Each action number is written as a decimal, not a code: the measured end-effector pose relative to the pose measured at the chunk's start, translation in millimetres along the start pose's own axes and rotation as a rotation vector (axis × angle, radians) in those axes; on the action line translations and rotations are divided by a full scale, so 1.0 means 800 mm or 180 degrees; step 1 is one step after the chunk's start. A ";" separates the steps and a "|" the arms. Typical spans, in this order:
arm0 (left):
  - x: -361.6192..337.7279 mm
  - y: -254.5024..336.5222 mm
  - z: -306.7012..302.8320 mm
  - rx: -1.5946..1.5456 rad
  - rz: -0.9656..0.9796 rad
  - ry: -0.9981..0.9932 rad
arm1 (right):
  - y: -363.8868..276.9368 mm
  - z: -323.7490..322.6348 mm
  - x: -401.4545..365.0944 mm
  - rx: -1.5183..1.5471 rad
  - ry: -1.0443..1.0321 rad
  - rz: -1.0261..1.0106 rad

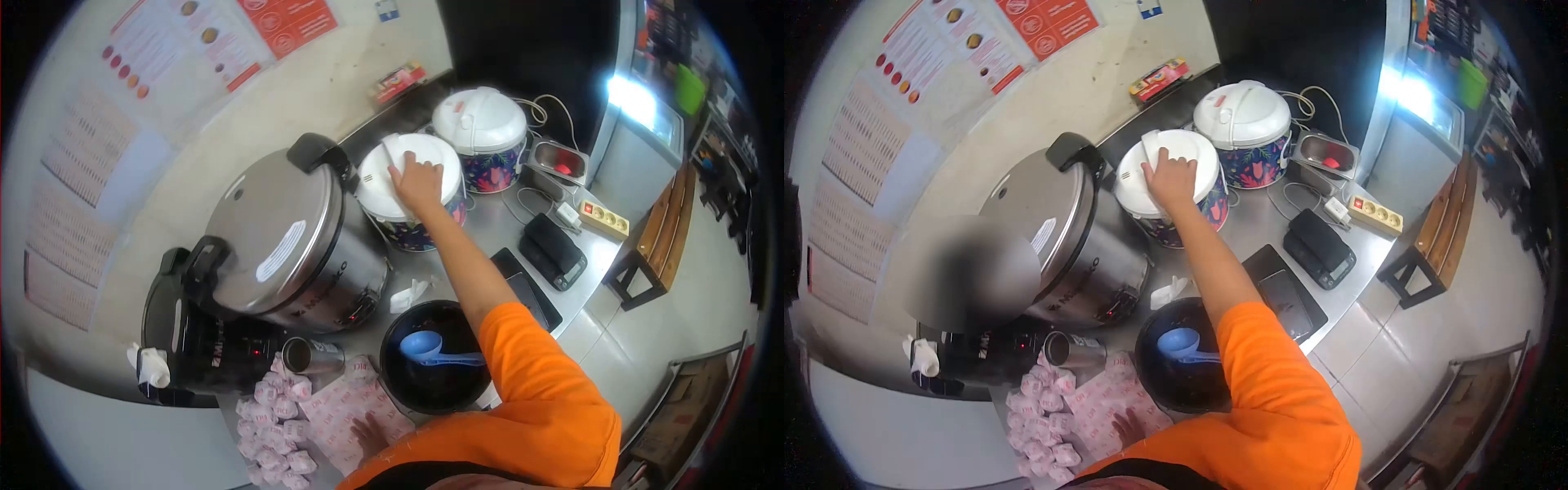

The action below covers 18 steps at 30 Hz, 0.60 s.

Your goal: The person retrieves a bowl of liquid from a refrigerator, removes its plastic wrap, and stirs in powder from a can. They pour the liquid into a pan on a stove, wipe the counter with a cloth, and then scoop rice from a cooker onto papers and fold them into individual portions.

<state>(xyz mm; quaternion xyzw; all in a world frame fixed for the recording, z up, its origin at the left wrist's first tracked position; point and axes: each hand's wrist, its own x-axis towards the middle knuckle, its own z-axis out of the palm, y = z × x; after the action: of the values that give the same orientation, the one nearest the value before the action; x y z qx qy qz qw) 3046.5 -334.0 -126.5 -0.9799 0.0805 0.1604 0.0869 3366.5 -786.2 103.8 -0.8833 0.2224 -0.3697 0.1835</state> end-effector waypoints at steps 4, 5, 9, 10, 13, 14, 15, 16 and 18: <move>-0.006 0.001 -0.038 -0.0674 0.0073 -0.0338 | 0.011 0.010 0.004 -0.0225 -0.0107 0.0012; -0.010 0.004 -0.060 -0.0990 0.0113 -0.0508 | 0.013 0.011 0.008 -0.0271 -0.0237 0.0068; -0.014 -0.004 -0.067 -0.1490 0.0219 -0.0677 | 0.007 0.014 0.062 -0.0239 -0.0561 0.0431; -0.012 -0.005 -0.062 -0.1530 0.0211 -0.0687 | -0.002 0.002 0.077 -0.0282 -0.0629 0.0434; -0.021 -0.012 -0.041 -0.1698 0.0499 -0.0269 | 0.001 -0.022 0.120 -0.0441 -0.1699 0.0497; -0.018 -0.012 -0.036 -0.1546 0.0518 -0.0198 | -0.001 -0.023 0.124 -0.0444 -0.1721 0.0471; -0.017 -0.011 -0.031 -0.1389 0.0540 -0.0131 | -0.003 -0.023 0.125 -0.0519 -0.1715 0.0446; -0.019 -0.011 -0.032 -0.1397 0.0522 -0.0142 | -0.004 -0.023 0.124 -0.0590 -0.1707 0.0429; -0.018 -0.012 -0.035 -0.1451 0.0521 -0.0182 | -0.007 -0.025 0.122 -0.0570 -0.1805 0.0454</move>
<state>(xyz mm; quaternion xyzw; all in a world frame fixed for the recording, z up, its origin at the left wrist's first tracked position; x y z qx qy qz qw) 3043.4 -328.5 -94.8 -0.9595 0.1189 0.2085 -0.1476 3414.7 -836.1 175.4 -0.9461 0.2554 -0.0735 0.1852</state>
